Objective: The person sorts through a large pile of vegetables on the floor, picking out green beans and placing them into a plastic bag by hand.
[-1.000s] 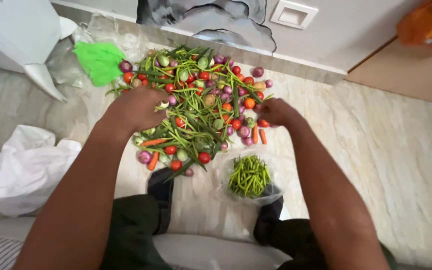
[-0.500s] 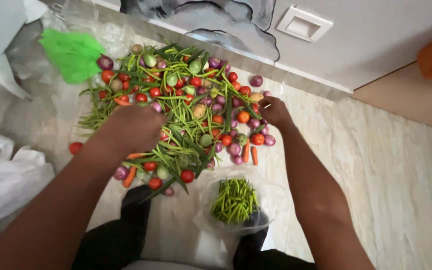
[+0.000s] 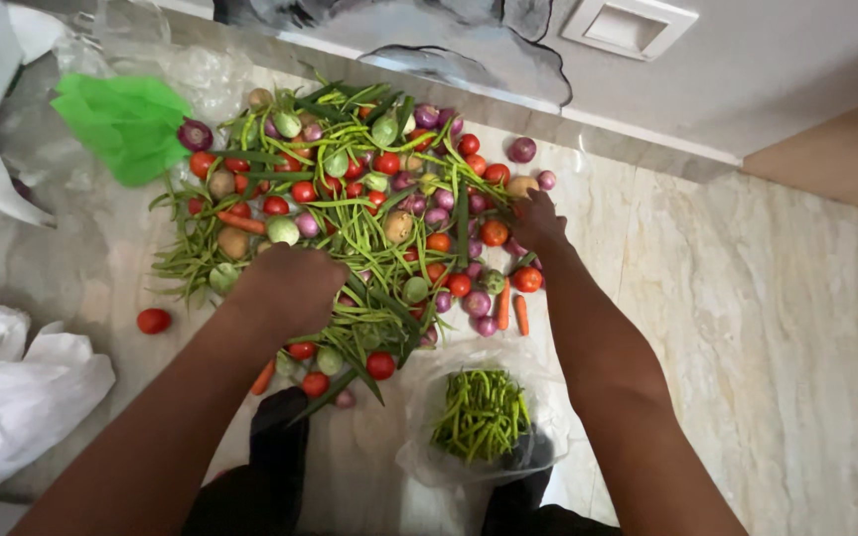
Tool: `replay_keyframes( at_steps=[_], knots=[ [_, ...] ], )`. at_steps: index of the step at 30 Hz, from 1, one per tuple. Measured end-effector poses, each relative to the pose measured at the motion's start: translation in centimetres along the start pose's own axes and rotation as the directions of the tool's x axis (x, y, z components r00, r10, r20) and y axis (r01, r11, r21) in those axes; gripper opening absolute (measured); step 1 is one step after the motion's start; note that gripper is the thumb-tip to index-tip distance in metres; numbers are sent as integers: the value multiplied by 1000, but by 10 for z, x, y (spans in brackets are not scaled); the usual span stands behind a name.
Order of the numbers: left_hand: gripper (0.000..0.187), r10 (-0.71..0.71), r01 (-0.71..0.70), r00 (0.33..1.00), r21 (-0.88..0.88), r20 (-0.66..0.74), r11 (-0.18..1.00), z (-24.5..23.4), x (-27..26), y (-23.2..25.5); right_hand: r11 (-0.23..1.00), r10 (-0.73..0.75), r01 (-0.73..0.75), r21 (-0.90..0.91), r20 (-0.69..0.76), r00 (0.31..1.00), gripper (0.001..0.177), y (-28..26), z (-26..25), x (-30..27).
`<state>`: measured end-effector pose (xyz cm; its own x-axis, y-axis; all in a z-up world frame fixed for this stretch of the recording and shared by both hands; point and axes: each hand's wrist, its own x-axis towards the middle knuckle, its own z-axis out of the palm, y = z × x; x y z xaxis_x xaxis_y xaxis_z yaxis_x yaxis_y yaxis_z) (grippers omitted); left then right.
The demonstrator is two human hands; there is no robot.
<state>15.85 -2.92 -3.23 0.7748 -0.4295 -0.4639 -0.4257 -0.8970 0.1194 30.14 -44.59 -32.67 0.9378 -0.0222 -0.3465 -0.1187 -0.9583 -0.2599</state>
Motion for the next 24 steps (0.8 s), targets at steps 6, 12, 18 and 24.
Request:
replay_keyframes(
  at_steps=[6,12,18,24],
  knots=[
    [16,36,-36,999,-4,-8,999,9,6,-2,968,-76,104,-227,130,989,79,-27,-9,-1],
    [20,50,-50,998,1,-31,999,15,5,-6,989,-54,70,-129,124,991,65,-40,-17,-11],
    [19,2,-2,1000,-13,-3,1000,18,1,-10,971,-236,238,-2,-126,964,34,-48,-45,-33],
    [19,-1,3,1000,71,-31,997,14,-6,-10,806,-564,580,122,-140,814,17,-54,-100,-88]
  ],
)
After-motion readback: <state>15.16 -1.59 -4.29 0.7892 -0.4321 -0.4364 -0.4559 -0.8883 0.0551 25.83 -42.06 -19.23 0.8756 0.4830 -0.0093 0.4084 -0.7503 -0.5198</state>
